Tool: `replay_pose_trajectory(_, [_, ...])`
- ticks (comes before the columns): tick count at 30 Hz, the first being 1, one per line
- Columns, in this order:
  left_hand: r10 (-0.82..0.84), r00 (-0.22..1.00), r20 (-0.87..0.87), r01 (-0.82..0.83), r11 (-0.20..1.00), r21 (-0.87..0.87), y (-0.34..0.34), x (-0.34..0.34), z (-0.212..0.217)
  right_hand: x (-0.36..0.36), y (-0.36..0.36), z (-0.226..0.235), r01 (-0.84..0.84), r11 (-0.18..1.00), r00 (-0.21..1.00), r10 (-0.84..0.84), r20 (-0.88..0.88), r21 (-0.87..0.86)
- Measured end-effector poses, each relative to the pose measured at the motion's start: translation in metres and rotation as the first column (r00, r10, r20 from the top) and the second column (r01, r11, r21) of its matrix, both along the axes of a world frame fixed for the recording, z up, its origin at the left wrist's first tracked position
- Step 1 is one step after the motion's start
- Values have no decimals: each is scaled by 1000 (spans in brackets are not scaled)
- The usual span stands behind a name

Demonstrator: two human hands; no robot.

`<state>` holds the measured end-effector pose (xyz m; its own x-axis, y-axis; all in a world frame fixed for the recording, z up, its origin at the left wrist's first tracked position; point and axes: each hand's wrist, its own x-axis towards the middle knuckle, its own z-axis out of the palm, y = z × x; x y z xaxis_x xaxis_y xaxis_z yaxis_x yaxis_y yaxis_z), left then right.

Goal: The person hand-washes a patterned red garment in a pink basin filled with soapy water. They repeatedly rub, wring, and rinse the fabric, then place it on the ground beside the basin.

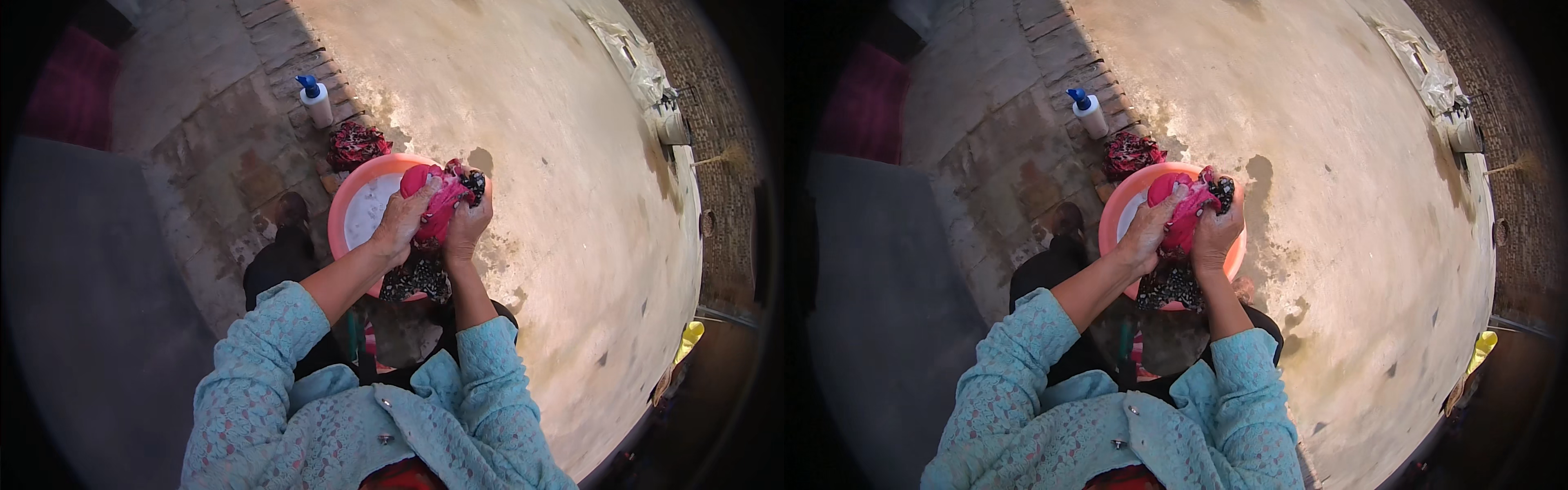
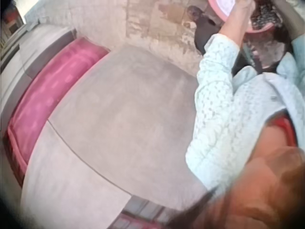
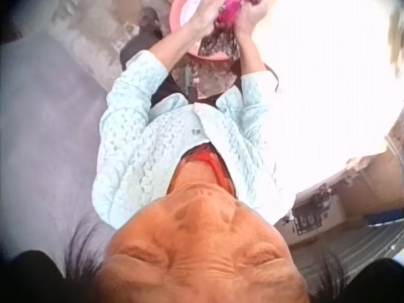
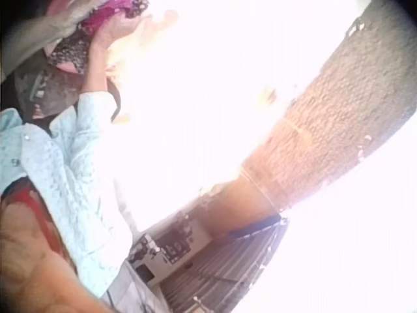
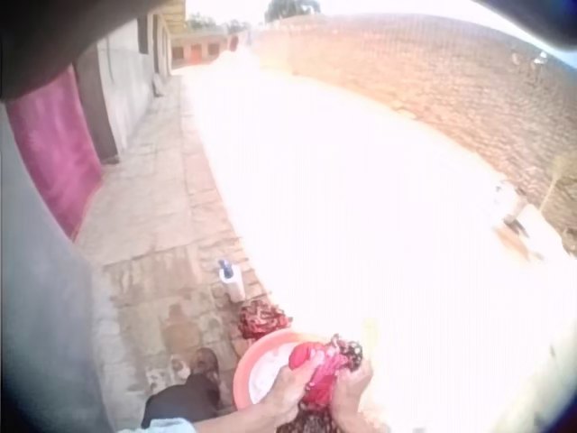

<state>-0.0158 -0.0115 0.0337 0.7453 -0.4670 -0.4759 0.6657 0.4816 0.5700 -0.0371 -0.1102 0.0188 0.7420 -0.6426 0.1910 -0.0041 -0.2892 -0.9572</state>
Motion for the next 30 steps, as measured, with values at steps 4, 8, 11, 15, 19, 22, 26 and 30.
replay_pose_trajectory(4, [-66,997,44,66,998,15,13,42,-28,-34,49,31,-363,896,922,386,42,-257])
replay_pose_trajectory(8, [-55,998,6,55,981,-185,11,22,-31,-19,29,9,-285,932,947,310,87,-225])
replay_pose_trajectory(11, [-55,996,66,66,981,-184,7,7,-6,-7,10,16,-68,988,984,90,154,-141])
replay_pose_trajectory(15, [-15,994,105,21,998,-57,10,24,-2,5,-23,5,-167,964,985,155,70,209])
replay_pose_trajectory(19, [40,997,70,-47,993,106,27,35,4,3,-49,17,-227,603,971,77,227,765])
replay_pose_trajectory(22, [-77,997,31,62,941,333,23,30,-8,4,-62,7,-342,563,926,63,373,753])
replay_pose_trajectory(26, [-173,963,-206,217,952,215,14,16,-5,12,-57,8,-282,185,954,-49,296,941])
replay_pose_trajectory(30, [-180,963,-198,122,954,-274,8,21,-3,-1,-22,11,-390,114,920,22,391,914])
